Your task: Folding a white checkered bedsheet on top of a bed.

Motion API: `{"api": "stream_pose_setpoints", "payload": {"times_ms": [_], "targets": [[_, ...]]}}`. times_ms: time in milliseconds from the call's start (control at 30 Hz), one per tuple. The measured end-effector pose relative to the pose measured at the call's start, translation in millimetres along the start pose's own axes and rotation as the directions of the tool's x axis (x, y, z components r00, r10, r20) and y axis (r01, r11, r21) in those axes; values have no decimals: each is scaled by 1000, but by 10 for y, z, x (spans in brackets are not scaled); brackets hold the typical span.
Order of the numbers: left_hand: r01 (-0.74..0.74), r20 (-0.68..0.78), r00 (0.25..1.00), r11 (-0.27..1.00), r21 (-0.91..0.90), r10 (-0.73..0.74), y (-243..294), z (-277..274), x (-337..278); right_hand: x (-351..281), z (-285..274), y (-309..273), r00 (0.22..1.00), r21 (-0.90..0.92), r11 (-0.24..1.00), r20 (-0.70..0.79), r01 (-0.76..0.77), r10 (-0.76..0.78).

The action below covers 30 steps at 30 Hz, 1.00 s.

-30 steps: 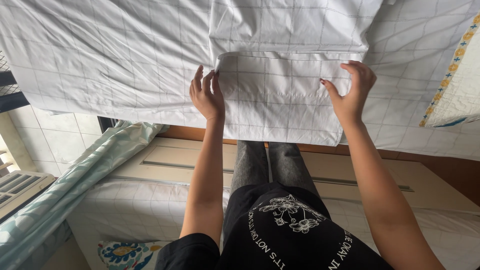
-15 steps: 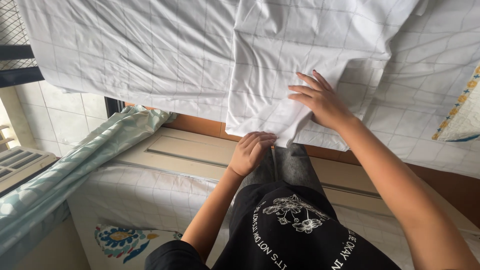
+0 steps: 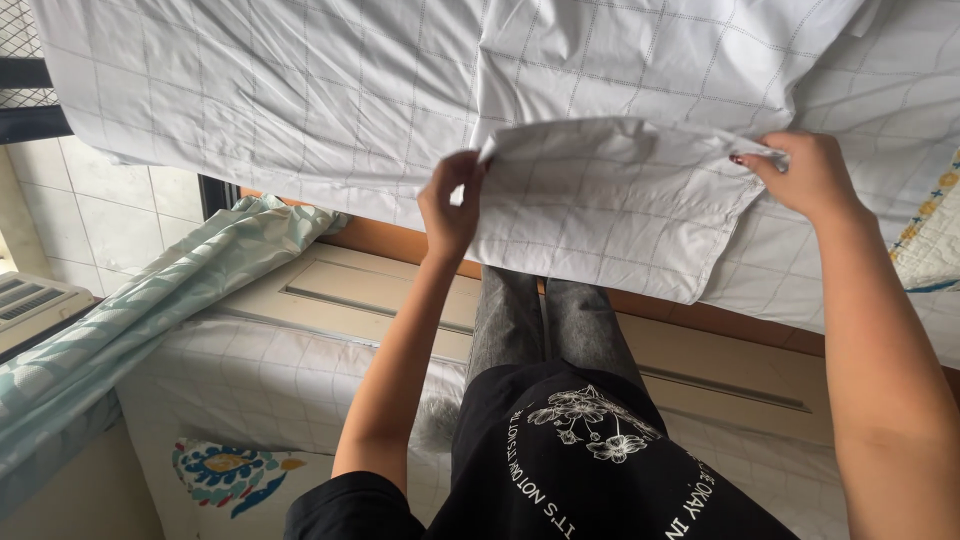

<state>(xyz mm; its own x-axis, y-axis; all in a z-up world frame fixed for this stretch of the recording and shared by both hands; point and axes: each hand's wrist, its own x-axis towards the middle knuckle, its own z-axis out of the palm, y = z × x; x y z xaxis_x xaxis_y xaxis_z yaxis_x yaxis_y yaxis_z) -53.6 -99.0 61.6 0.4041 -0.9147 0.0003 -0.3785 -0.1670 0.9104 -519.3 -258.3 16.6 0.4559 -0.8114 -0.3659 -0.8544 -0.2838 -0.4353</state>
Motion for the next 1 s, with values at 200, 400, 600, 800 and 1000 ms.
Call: {"api": "stream_pose_setpoints", "payload": {"times_ms": [200,400,600,800,1000], "targets": [[266,-50,954,910,-318,-296,-534,411,646,86,-76,-25,983,421,897,-61,-133,175],[419,96,905,907,-29,-415,-896,484,543,87,166,-20,950,728,663,-53,-174,307],[528,229,804,836,150,-549,-882,180,176,3,412,79,853,878,448,-100,-166,512],[595,413,675,783,184,-611,-972,-142,-252,6,495,152,809,917,339,-32,-210,587],[584,567,569,778,231,-595,-1061,-348,-433,10,573,245,854,818,560,-197,-128,482]]}}
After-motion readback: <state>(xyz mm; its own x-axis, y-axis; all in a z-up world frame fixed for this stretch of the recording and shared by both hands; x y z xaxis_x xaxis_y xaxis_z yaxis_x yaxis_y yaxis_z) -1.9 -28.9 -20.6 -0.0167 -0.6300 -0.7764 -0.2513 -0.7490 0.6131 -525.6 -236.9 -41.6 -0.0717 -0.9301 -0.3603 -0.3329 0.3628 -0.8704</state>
